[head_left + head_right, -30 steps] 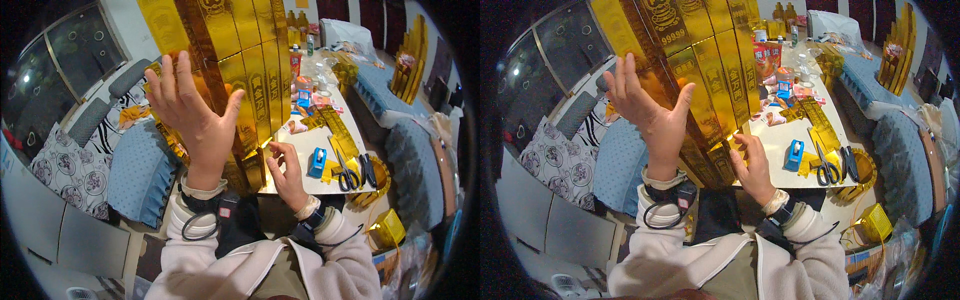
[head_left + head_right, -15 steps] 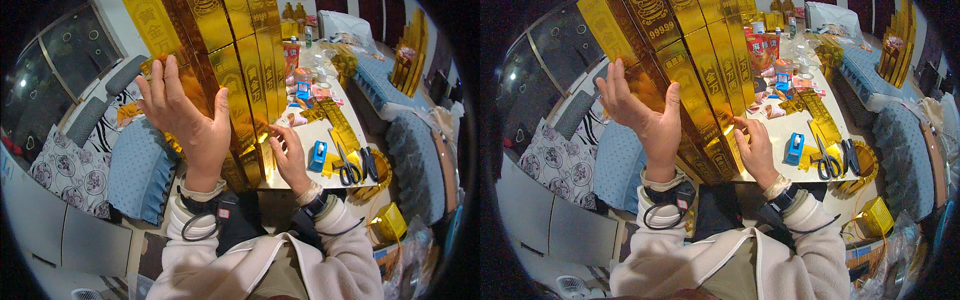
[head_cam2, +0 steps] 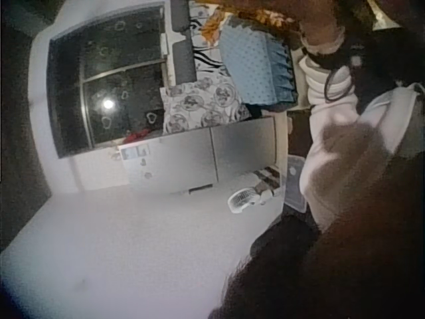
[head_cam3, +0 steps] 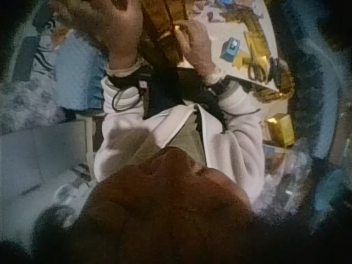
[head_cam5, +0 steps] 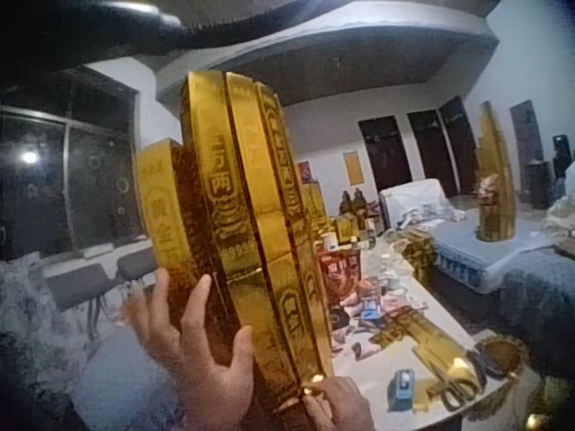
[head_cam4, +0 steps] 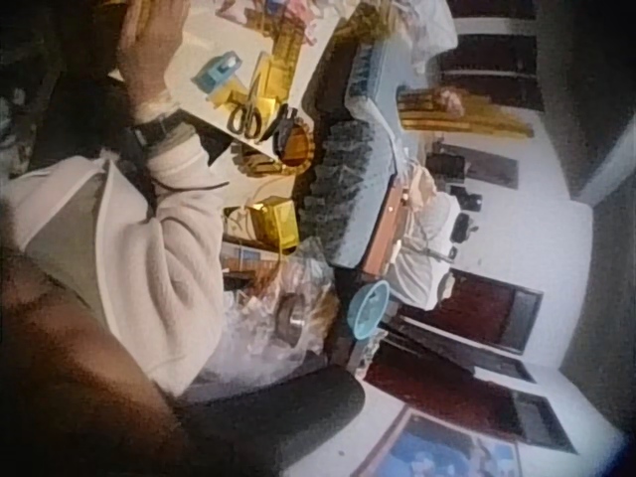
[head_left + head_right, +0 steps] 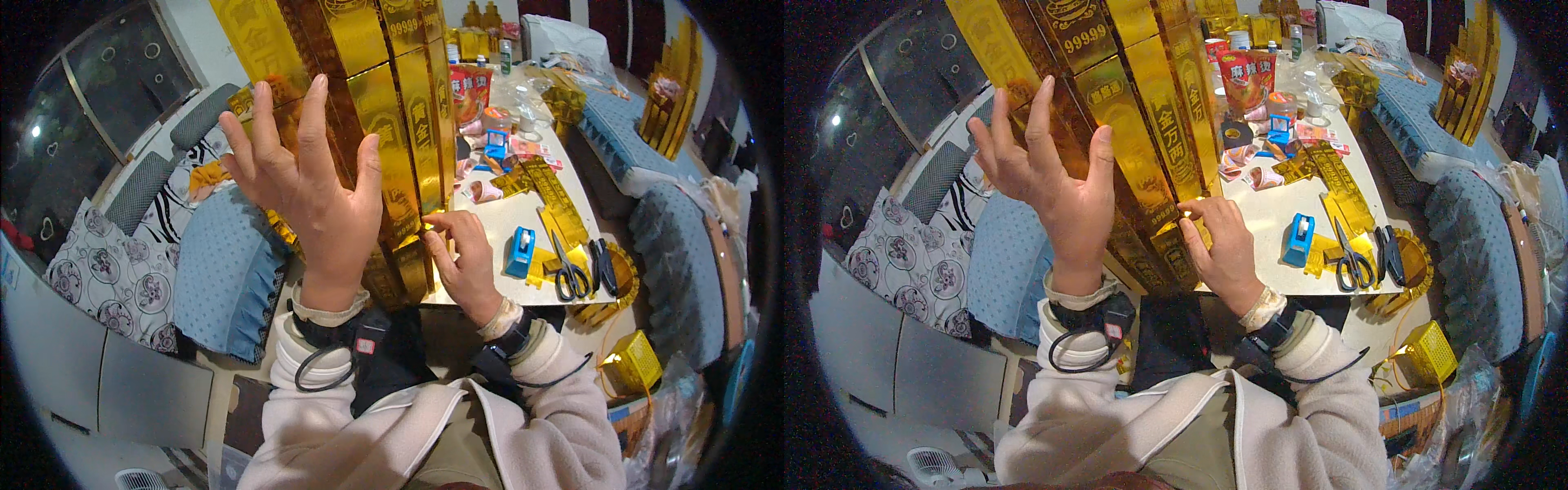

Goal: The person folds and assembles gold-colored paper sheets into a cylindrical structure. They use a tape dispenser to secure the edges and then place a circular gold base onto the bottom of the cylinder.

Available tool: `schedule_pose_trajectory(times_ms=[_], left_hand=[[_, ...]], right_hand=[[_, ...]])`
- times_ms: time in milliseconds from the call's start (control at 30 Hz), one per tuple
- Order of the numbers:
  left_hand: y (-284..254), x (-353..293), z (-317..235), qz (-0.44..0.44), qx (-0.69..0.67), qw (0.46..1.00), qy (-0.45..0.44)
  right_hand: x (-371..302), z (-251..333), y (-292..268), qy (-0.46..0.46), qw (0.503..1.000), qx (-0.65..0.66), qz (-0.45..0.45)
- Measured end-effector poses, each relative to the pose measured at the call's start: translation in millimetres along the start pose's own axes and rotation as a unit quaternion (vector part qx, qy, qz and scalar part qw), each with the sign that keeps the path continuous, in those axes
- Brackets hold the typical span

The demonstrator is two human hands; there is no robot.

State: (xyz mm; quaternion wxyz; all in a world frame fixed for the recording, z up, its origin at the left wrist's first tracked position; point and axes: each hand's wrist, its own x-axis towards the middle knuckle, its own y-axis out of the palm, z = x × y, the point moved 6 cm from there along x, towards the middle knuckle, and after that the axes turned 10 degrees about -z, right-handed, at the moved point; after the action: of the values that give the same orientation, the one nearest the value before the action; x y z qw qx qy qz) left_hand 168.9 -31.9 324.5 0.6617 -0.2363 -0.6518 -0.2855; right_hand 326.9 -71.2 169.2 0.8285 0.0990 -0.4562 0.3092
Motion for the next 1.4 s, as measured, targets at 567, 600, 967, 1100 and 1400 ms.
schedule_pose_trajectory(times_ms=[567,600,967,1100,1400], left_hand=[[4.4,1.1,4.7,0.01,-0.003,1.0,0.01],[4.5,1.5,4.6,0.01,-0.005,1.0,0.011],[11.1,4.8,2.8,0.039,0.02,0.999,0.014],[11.3,5.9,2.0,0.04,0.02,0.999,0.016],[7.7,7.5,2.6,0.01,0.007,1.0,0.023]], right_hand=[[-7.6,-5.0,11.4,0.096,0.994,0.048,0.011],[-8.0,-4.4,11.8,0.093,0.995,0.042,0.011],[-17.5,6.7,27.5,0.069,0.996,-0.058,0.004],[-19.3,7.4,30.4,0.041,0.996,-0.08,-0.01],[-24.5,7.6,32.8,0.037,0.996,-0.072,-0.038]])
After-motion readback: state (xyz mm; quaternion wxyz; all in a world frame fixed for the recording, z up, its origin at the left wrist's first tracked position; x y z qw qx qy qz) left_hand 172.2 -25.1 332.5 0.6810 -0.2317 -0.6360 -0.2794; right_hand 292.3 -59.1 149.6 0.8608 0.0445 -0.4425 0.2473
